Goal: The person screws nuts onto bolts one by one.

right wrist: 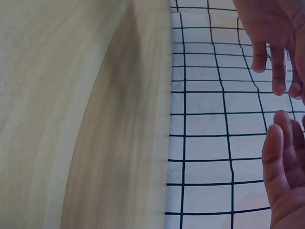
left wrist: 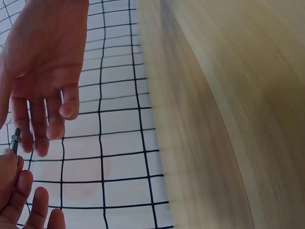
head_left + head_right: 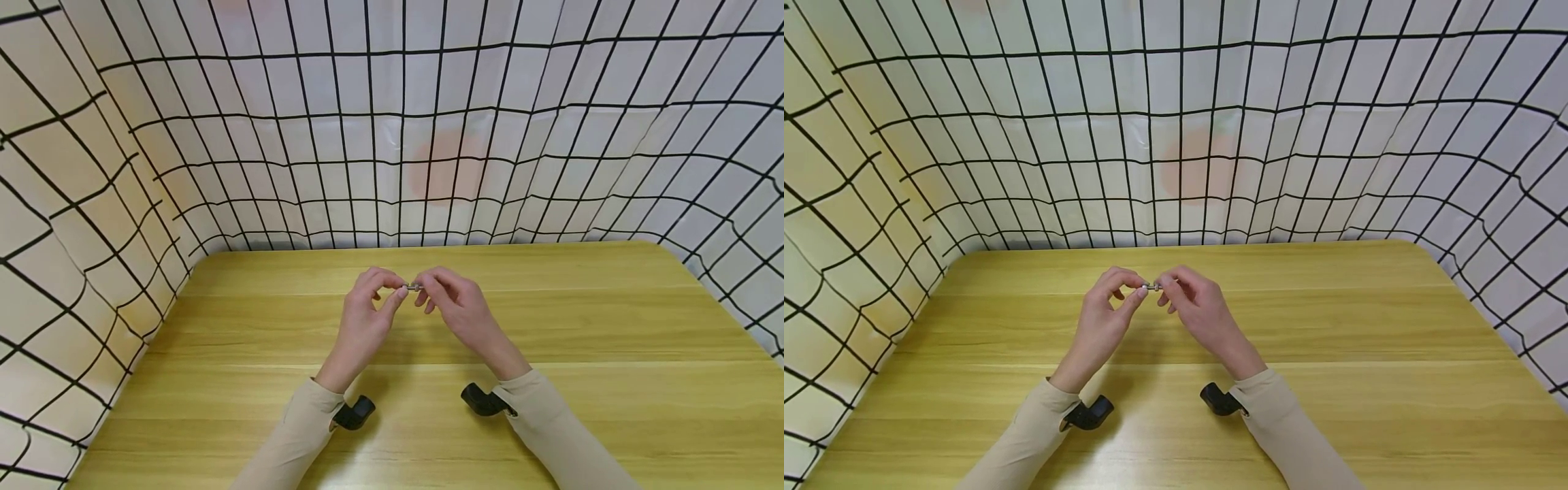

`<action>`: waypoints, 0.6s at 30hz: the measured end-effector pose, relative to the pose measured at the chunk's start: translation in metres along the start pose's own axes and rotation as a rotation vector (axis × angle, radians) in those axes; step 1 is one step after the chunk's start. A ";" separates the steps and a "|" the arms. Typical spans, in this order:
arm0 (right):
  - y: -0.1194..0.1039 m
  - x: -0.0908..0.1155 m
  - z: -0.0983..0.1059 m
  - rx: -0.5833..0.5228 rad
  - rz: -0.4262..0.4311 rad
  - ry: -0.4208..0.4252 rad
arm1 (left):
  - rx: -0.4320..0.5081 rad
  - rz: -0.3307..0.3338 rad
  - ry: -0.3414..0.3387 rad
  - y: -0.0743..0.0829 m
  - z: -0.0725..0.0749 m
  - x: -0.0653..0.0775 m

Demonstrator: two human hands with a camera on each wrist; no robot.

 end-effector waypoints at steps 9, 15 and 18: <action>-0.010 0.000 0.002 0.051 0.124 0.016 | 0.007 0.015 -0.001 -0.001 0.001 -0.001; -0.008 0.000 0.001 0.078 0.157 0.021 | -0.001 0.018 -0.003 0.000 0.001 -0.001; -0.008 0.000 0.000 0.095 0.127 0.023 | 0.000 0.014 -0.003 -0.001 0.001 -0.001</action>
Point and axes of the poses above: each hand's wrist, its own x-axis away from the middle knuckle, its own z-axis out of the back of the hand, y = z × x, the point moved 2 cm from there along -x, towards the middle knuckle, and after that the axes turned 7 degrees about z, right-handed, at the moved point
